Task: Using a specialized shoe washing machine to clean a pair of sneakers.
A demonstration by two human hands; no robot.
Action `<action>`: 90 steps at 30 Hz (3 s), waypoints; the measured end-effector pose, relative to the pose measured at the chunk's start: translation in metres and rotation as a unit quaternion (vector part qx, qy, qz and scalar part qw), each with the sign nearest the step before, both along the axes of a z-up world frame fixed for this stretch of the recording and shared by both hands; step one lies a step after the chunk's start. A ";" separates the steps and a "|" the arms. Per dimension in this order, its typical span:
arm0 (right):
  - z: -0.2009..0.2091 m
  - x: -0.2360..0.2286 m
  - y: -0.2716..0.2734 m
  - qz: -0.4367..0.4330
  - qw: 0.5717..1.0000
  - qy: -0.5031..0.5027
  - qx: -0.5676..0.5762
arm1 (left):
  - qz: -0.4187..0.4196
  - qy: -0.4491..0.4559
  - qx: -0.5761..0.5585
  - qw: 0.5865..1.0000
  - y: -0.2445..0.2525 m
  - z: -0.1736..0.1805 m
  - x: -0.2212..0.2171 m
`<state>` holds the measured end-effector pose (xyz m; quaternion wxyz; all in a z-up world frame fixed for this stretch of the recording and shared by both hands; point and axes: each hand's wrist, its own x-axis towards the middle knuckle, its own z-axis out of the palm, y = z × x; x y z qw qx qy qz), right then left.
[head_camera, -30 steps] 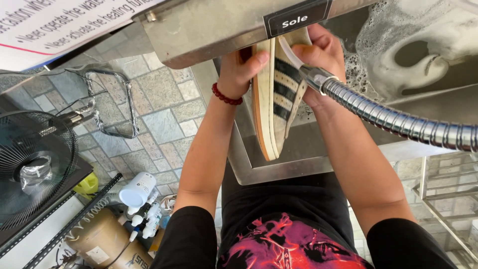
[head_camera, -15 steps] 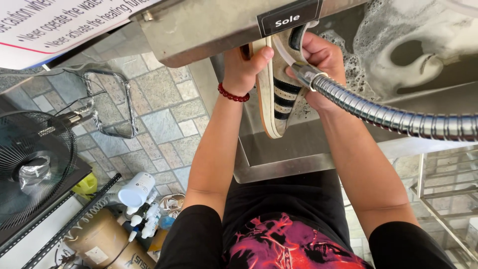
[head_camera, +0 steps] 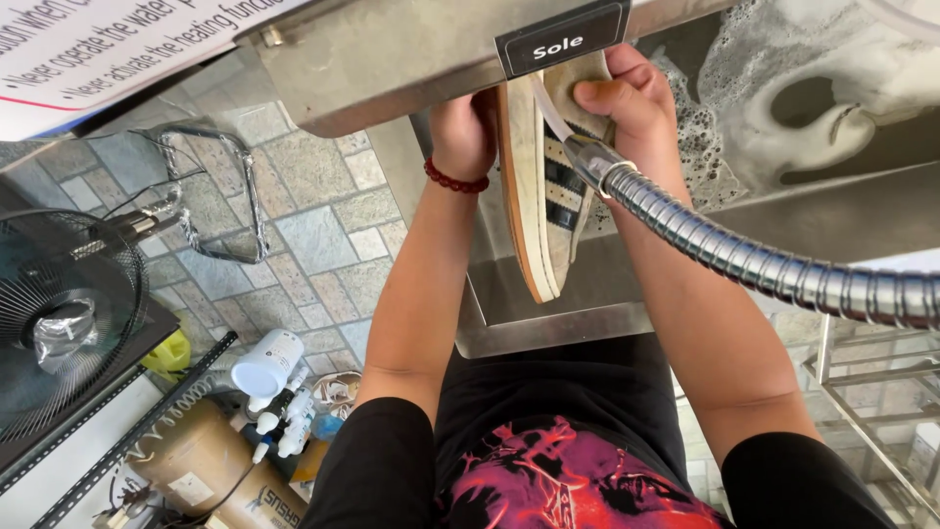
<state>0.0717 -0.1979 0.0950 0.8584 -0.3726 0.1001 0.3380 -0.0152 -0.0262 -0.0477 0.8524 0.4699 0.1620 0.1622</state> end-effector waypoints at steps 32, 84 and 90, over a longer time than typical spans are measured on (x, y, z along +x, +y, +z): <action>-0.073 0.010 0.008 -0.008 0.986 0.051 0.162 | -0.089 -0.195 -0.284 0.935 0.009 -0.023 0.024; 0.027 -0.057 0.015 0.133 0.922 -0.279 -0.235 | 0.014 0.047 0.140 0.989 -0.007 -0.045 -0.005; 0.020 -0.068 0.019 0.136 0.809 -0.427 -0.379 | 0.053 0.083 0.200 0.975 -0.005 -0.054 -0.008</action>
